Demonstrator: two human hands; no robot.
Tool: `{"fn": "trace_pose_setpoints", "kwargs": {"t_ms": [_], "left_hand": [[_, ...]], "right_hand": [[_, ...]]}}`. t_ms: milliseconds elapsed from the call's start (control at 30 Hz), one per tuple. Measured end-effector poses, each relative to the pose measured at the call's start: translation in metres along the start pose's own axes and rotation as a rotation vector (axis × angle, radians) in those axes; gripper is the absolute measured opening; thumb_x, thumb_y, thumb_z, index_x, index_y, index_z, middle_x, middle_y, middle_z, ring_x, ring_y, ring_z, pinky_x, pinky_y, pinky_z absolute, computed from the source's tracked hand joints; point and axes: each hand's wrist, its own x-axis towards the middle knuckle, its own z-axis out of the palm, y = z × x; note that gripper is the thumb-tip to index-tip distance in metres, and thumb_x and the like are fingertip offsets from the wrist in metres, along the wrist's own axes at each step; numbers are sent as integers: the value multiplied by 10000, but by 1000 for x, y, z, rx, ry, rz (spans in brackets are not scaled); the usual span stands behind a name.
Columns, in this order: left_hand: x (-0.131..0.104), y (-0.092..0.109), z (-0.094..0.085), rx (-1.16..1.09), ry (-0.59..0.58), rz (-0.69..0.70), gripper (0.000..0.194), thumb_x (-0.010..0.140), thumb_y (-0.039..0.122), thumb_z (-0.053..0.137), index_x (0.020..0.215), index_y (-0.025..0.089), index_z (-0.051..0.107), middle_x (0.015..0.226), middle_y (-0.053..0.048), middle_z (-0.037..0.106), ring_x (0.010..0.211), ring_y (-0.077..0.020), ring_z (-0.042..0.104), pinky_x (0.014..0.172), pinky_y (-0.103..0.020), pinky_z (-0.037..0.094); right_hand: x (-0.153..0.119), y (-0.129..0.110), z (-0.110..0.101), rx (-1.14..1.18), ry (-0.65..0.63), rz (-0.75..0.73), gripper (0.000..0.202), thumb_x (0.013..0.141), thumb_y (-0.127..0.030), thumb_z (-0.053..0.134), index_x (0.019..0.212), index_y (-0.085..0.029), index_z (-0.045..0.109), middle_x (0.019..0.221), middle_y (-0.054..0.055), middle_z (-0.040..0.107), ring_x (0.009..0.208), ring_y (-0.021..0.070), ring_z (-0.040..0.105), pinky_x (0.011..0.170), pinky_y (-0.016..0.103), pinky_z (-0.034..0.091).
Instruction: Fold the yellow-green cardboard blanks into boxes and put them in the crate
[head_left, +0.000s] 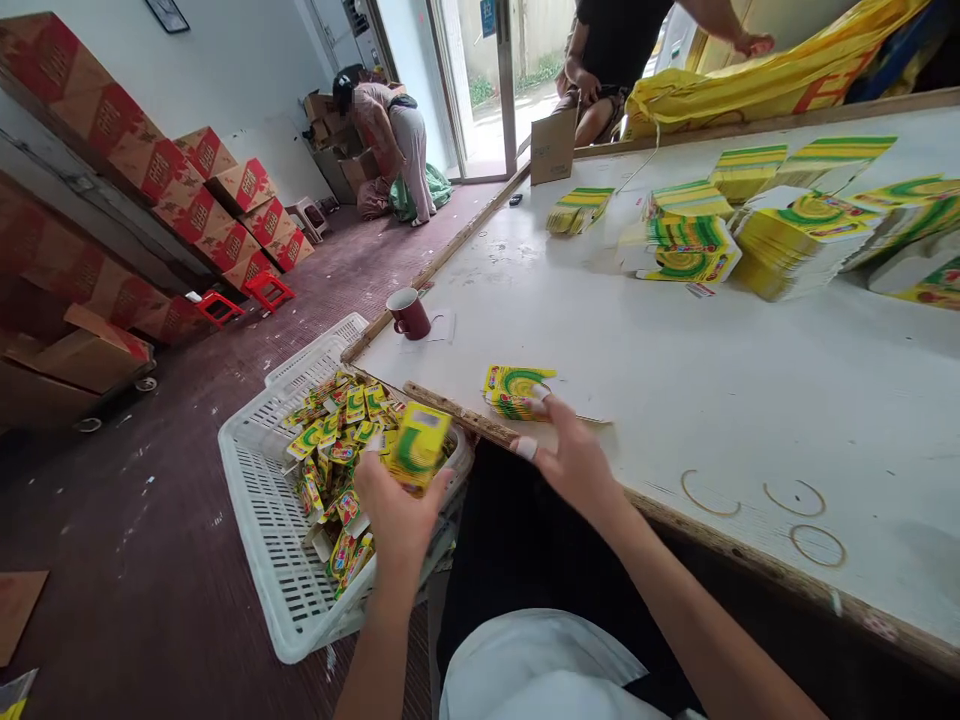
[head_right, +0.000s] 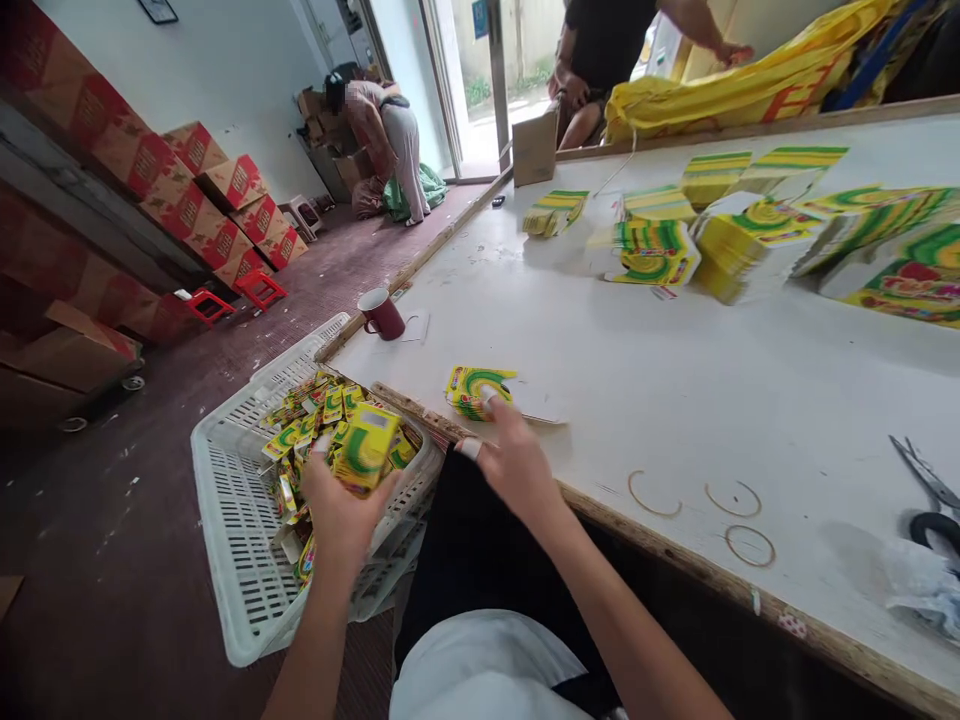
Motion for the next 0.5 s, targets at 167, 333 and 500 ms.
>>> {"fn": "trace_pose_setpoints", "kwargs": {"t_ms": [167, 333, 500], "left_hand": [[3, -25, -4, -12, -16, -91, 905, 621, 492, 815, 1349, 133, 416, 1320, -200, 497, 1296, -411, 454, 1083, -598, 368], [-25, -6, 12, -309, -291, -187, 645, 724, 463, 742, 1265, 205, 504, 1298, -145, 583, 1273, -339, 525, 1055, -541, 428], [-34, 27, 22, -826, -522, -318, 798, 631, 614, 790, 1261, 225, 494, 1335, -157, 590, 1274, -314, 546, 996, -464, 498]], "right_hand": [[38, 23, -6, -242, 86, 63, 409, 768, -43, 513, 1153, -144, 606, 1058, 174, 691, 1017, 345, 597, 922, 525, 460], [40, 24, -8, -203, 102, 43, 432, 696, -8, 496, 1091, -168, 572, 978, 135, 672, 948, 313, 593, 878, 486, 462], [12, -8, -13, 34, 12, 25, 464, 747, -117, 546, 1184, -221, 427, 869, 20, 615, 746, 196, 624, 680, 332, 524]]}}
